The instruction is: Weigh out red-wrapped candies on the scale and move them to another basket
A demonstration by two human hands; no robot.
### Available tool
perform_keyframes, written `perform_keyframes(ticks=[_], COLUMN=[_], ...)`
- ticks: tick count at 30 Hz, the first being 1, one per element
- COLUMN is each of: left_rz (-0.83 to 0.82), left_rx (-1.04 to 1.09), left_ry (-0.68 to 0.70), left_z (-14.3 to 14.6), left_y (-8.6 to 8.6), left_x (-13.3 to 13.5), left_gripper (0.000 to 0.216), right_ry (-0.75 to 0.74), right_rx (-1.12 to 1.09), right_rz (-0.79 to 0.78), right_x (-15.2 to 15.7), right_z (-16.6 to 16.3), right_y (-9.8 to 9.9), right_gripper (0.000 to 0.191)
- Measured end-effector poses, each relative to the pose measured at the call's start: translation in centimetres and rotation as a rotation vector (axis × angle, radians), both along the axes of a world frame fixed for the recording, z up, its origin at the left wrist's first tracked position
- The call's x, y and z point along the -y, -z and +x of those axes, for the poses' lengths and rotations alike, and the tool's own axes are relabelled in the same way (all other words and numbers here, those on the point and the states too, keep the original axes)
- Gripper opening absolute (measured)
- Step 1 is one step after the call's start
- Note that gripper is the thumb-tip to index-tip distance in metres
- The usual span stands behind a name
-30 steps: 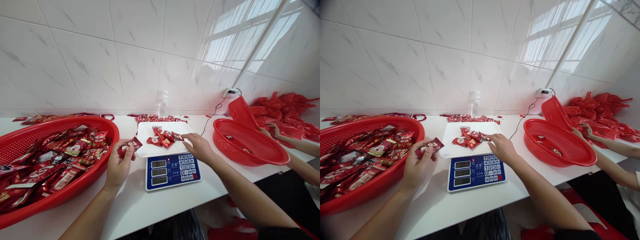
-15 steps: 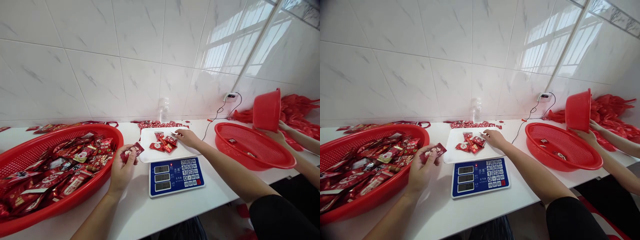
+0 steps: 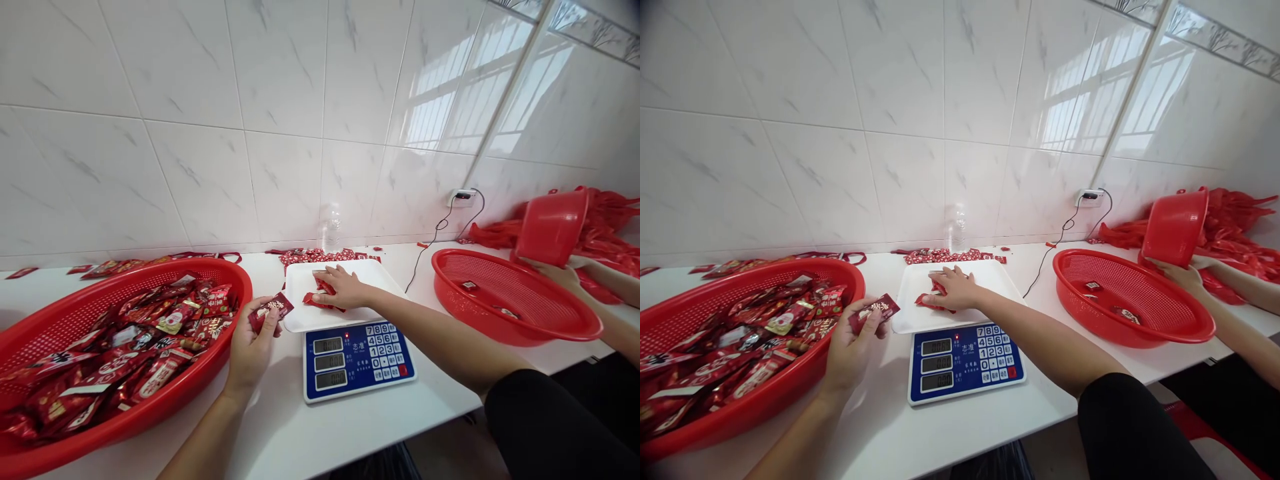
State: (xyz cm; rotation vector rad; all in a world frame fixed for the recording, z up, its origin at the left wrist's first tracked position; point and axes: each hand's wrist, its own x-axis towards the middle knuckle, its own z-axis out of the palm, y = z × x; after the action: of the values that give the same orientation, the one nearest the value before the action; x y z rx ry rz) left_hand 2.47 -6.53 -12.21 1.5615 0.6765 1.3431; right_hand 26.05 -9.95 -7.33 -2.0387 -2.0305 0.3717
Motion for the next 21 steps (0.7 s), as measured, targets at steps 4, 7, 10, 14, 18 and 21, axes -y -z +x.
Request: perform_keyframes(ticks=[4, 7, 10, 14, 18, 21], left_rz=[0.002, 0.001, -0.006, -0.003, 0.004, 0.004], left_rx=[-0.01, -0.014, -0.02, -0.027, -0.043, -0.047], left_ry=[0.001, 0.002, -0.008, -0.01, -0.008, -0.007], left_z=[-0.1, -0.1, -0.1, 0.0, -0.1, -0.1], left_y=[0.1, 0.1, 0.2, 0.1, 0.1, 0.1], left_x=[0.0, 0.0, -0.1, 0.0, 0.1, 0.1], left_gripper=[0.033, 0.033, 0.033, 0.032, 0.032, 0.032], right_ry=[-0.022, -0.055, -0.109, -0.159, -0.186, -0.194], right_rx=[0.077, 0.112, 0.136, 0.153, 0.159, 0.171], right_rz=[0.011, 0.045, 0.09, 0.177, 0.254, 0.277], right_x=[-0.7, -0.9, -0.9, -0.7, -0.6, -0.8], right_z=[-0.6, -0.7, -0.6, -0.6, -0.6, -0.5], right_y=[0.6, 1.1, 1.2, 1.1, 1.1, 1.1], right_gripper=[0.085, 0.083, 0.077, 0.065, 0.054, 0.049])
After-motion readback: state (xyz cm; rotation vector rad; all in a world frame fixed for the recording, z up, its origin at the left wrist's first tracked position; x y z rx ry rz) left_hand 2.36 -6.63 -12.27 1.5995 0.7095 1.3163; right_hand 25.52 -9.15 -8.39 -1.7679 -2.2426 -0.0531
